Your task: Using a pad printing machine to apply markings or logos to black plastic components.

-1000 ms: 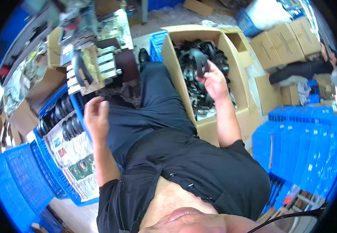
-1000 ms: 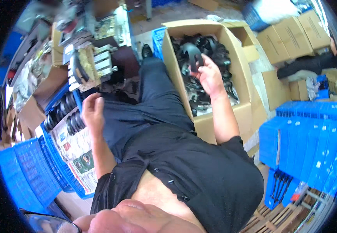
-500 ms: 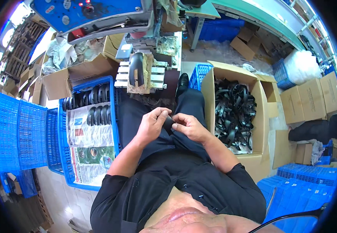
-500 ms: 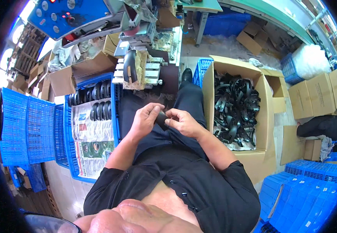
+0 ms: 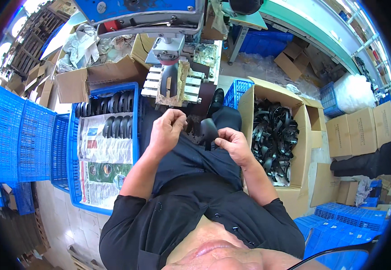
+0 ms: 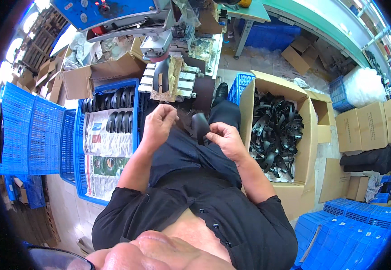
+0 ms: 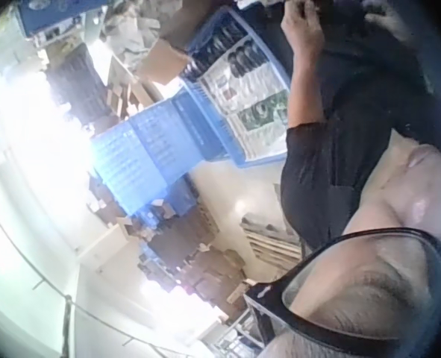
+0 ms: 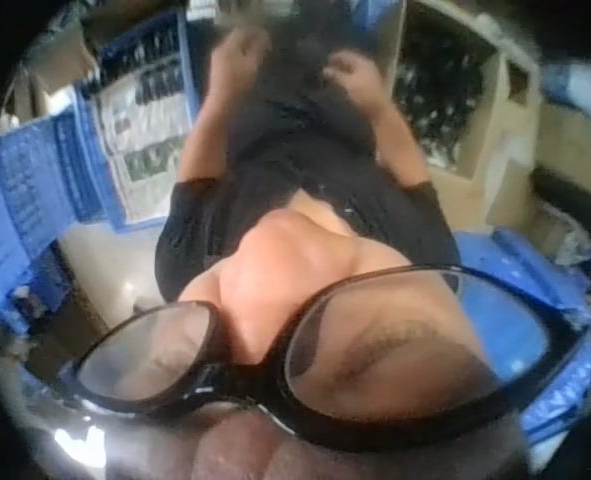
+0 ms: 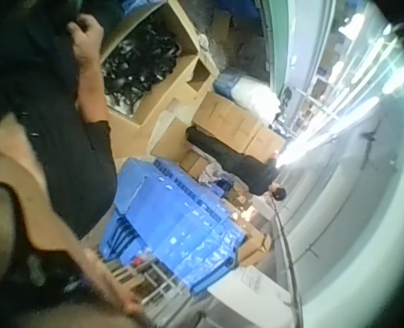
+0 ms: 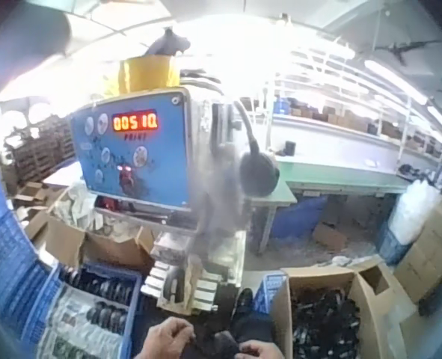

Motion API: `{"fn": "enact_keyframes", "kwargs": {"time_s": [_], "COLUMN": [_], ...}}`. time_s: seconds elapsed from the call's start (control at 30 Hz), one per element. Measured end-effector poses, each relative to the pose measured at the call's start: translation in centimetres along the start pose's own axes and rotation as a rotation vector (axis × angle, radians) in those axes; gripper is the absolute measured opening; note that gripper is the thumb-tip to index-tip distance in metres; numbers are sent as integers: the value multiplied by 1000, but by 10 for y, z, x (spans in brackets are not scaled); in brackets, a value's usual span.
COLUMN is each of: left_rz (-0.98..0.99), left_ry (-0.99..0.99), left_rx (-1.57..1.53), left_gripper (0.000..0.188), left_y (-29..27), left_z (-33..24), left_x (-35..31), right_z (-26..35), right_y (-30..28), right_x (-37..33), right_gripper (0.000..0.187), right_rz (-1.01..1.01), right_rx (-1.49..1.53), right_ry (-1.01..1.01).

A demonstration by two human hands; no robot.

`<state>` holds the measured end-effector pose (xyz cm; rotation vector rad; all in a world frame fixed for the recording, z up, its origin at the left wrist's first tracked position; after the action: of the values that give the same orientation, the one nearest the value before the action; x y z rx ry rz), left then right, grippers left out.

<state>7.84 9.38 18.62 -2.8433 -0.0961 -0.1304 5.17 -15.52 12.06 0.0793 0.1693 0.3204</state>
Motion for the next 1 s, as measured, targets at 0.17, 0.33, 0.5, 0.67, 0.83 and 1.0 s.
{"fn": "enact_keyframes", "kwargs": {"time_s": [0.17, 0.33, 0.5, 0.67, 0.83, 1.0], "left_rz": [-219, -478, -490, -554, -653, -665], "left_ry": [149, 530, 453, 497, 435, 306], "left_rx": [238, 599, 723, 658, 659, 662], "left_gripper": [39, 35, 45, 38, 35, 38], "left_y": [-30, -45, -39, -48, -82, -115], "left_z": [-22, -73, -75, -81, -63, -29], "left_x": [17, 37, 71, 68, 44, 18], "right_z": [10, 36, 65, 90, 115, 109], "right_y": [-14, -13, 2, 28, 69, 88], "right_x": [2, 13, 37, 76, 125, 172], "right_gripper": [14, 23, 34, 35, 38, 45], "right_rz": [-133, -269, -284, -269, -164, -232], "right_rx": [116, 135, 95, 124, 146, -127], "right_ry": [-54, -179, -255, -282, -332, -347]}}
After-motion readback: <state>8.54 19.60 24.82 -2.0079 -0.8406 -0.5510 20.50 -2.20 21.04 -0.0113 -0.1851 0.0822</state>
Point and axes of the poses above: each hand's wrist, its own x-axis towards the middle knuckle, its own y-axis out of the palm, z = x × y, the point moved 8 cm from there along x, towards the middle knuckle, and after that the axes turned 2 degrees about -y, right-handed, at the moved point
